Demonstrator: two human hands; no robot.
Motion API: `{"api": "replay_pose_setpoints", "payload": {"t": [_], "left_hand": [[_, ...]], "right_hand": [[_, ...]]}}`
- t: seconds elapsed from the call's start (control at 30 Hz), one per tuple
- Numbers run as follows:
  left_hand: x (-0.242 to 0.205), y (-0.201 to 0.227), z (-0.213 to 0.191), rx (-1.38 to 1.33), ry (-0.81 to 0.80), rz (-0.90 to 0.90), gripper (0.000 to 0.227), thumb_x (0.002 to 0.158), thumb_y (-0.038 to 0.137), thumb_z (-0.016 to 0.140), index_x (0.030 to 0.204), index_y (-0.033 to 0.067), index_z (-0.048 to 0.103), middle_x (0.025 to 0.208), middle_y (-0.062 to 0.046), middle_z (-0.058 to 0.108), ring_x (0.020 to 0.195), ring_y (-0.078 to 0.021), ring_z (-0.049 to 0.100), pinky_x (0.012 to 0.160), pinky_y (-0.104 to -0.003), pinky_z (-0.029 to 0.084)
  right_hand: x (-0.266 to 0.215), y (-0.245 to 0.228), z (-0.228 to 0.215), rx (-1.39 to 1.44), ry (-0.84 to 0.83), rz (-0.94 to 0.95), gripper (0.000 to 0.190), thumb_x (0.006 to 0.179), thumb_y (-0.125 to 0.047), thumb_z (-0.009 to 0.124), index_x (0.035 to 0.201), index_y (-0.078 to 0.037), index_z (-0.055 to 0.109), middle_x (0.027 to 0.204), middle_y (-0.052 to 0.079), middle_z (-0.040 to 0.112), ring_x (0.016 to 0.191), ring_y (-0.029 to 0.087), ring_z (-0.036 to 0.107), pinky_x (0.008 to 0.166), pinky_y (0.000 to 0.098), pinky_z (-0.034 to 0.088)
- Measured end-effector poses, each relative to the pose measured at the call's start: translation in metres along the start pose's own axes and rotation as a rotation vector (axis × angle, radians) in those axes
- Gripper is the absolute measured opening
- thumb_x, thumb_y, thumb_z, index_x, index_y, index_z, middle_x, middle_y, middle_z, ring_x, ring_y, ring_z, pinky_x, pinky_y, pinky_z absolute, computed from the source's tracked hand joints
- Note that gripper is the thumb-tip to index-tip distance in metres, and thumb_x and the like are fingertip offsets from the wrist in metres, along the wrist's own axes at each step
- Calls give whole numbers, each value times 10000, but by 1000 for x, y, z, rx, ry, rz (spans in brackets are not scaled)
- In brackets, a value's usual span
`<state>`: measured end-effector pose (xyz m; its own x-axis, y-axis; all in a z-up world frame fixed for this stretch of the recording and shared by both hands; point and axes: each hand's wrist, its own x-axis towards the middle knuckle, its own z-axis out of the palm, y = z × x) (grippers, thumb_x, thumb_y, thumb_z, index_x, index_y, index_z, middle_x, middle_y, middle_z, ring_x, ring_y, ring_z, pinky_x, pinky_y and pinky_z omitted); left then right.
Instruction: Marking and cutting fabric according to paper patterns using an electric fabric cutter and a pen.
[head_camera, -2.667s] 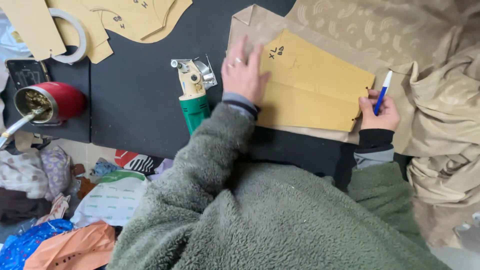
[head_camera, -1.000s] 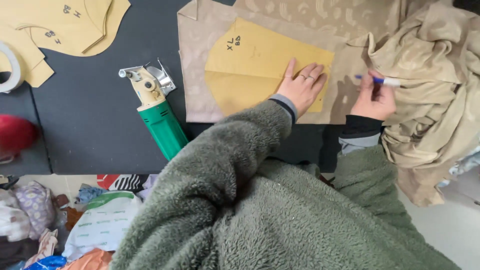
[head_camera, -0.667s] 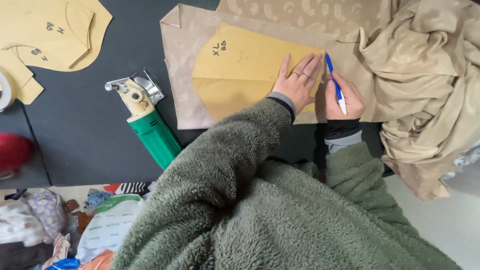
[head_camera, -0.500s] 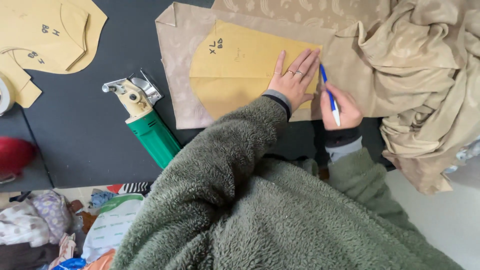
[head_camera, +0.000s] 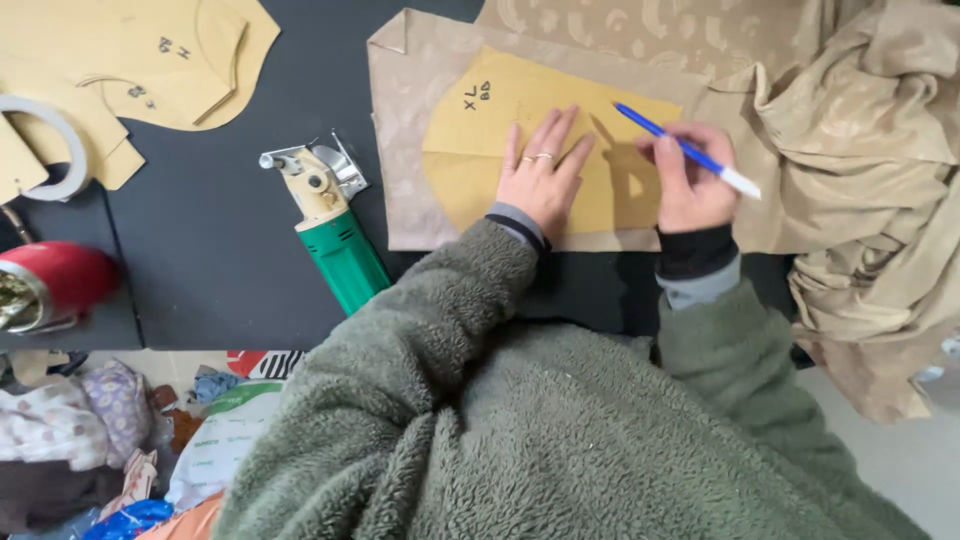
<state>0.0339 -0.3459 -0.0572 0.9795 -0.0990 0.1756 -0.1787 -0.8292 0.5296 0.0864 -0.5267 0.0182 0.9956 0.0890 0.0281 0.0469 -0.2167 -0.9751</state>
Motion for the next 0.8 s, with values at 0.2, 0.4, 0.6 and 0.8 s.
{"api": "replay_pose_setpoints", "payload": {"t": [0.2, 0.4, 0.6, 0.8], "left_hand": [[6, -18, -62, -13, 23, -299, 852, 797, 412, 812, 1533, 201, 438, 1681, -140, 162, 1574, -315, 163, 1239, -693, 136], [15, -22, -64, 20, -112, -351, 978, 752, 570, 798, 1573, 297, 342, 1698, -135, 109, 1580, -288, 96, 1194, -758, 62], [5, -28, -50, 106, -38, -290, 991, 812, 688, 709, 1623, 314, 278, 1713, -122, 69, 1592, -281, 61, 1175, -793, 36], [-4, -26, -41, 88, 53, -225, 902, 852, 601, 723, 1595, 236, 367, 1698, -153, 141, 1582, -309, 121, 1182, -768, 87]], "right_hand": [[74, 36, 109, 320, -248, 58, 128, 1131, -88, 591, 1222, -6, 554, 1095, 122, 735, 1040, 181, 725, 928, 284, 576], [72, 35, 108, 276, -256, 112, 144, 1100, -86, 608, 1203, 1, 558, 1067, 106, 719, 1014, 173, 714, 910, 298, 598], [42, 46, 10, 175, -84, 201, 156, 1126, -137, 565, 1212, -29, 493, 1052, 111, 711, 1022, 214, 747, 882, 324, 618], [27, 40, -53, 261, 172, 339, 174, 1073, -199, 546, 1160, -85, 447, 984, 118, 716, 937, 248, 771, 787, 337, 645]]}}
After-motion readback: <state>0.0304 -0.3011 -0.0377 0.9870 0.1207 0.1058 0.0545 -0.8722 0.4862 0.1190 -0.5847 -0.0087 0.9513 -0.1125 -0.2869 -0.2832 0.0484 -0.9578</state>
